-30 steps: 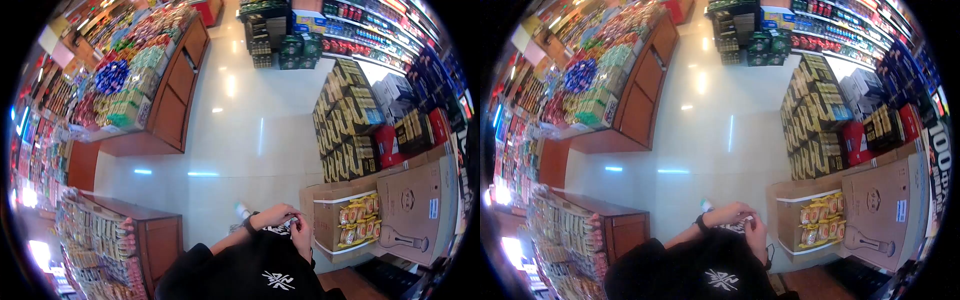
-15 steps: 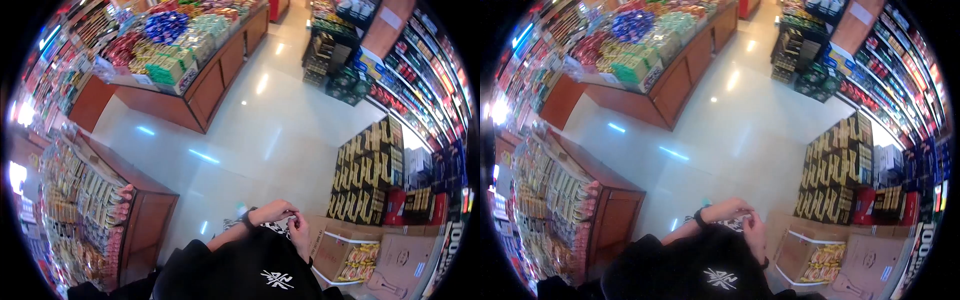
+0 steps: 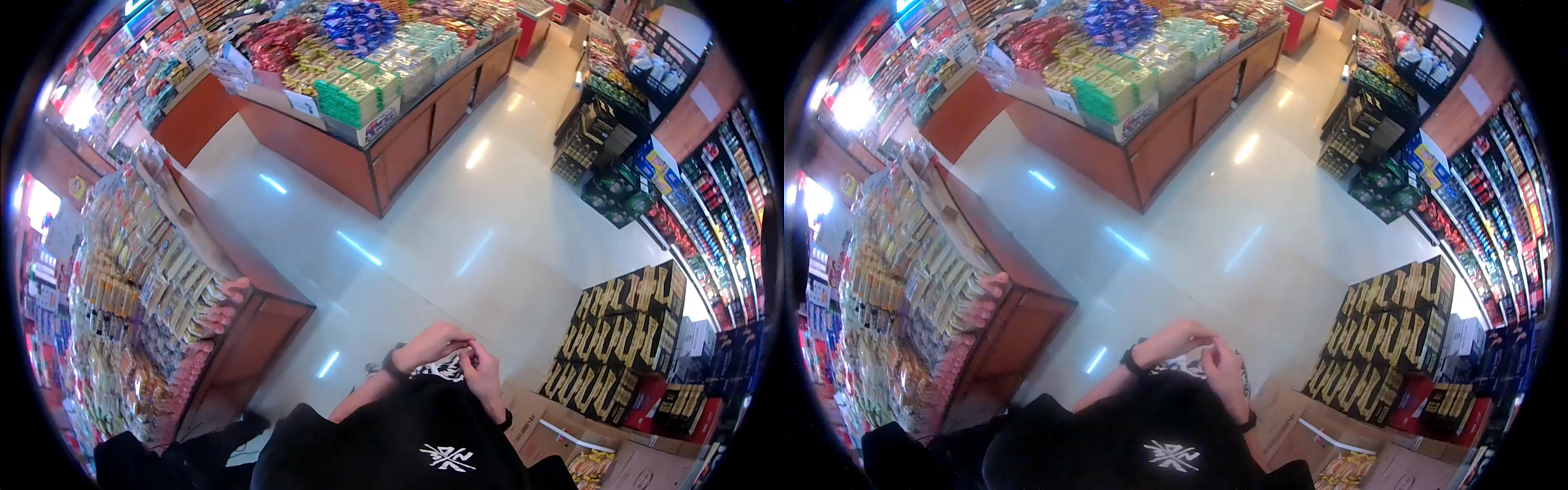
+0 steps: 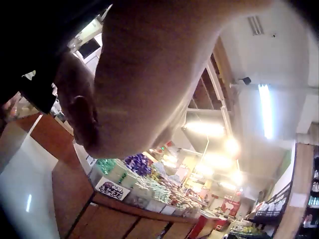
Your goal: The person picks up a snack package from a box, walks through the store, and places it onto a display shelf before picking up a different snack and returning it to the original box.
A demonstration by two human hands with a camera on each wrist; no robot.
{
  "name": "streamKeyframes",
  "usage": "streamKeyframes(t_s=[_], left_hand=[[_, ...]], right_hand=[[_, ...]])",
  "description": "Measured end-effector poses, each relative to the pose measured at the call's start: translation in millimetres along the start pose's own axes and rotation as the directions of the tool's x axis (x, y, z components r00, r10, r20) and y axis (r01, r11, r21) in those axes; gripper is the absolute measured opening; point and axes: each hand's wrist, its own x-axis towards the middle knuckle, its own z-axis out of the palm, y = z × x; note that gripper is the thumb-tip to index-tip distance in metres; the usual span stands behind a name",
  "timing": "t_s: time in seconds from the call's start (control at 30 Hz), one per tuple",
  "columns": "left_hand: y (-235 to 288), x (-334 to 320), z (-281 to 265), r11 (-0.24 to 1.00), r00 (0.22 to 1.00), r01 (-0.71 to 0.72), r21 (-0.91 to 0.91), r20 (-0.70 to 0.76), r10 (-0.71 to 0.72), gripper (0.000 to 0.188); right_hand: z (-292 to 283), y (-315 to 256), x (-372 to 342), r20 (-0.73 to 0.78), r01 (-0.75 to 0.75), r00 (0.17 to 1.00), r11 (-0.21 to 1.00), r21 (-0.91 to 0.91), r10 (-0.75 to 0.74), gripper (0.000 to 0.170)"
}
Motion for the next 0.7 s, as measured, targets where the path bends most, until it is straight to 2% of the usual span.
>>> streamKeyframes(t_s=[0.27,0.4,0.5,0.6,0.7], left_hand=[[-14,-23,-22,0.994,0.991,0.101,-0.05,-0.085,-0.105,0.025],[-24,-28,-38,0.989,0.982,0.149,0.004,-0.121,-0.147,0.027],[-22,-25,-58,0.965,0.958,0.262,-0.023,-0.111,-0.263,0.024],[-19,-22,-81,0.964,0.952,0.266,-0.013,-0.154,-0.264,0.023],[-27,-21,-99,0.973,0.947,0.226,0.057,-0.247,-0.205,0.025]], right_hand=[[19,-6,25,0.153,0.03,0.988,0.999,0.019,-0.033,0.023],[29,-19,46,0.225,0.096,0.971,0.993,-0.07,-0.079,0.025],[37,-20,68,0.275,0.136,0.955,0.987,-0.088,-0.107,0.029],[42,-33,93,0.347,0.151,0.931,0.986,-0.072,-0.117,0.031],[53,-44,123,0.401,0.156,0.909,0.985,-0.072,-0.115,0.032]])
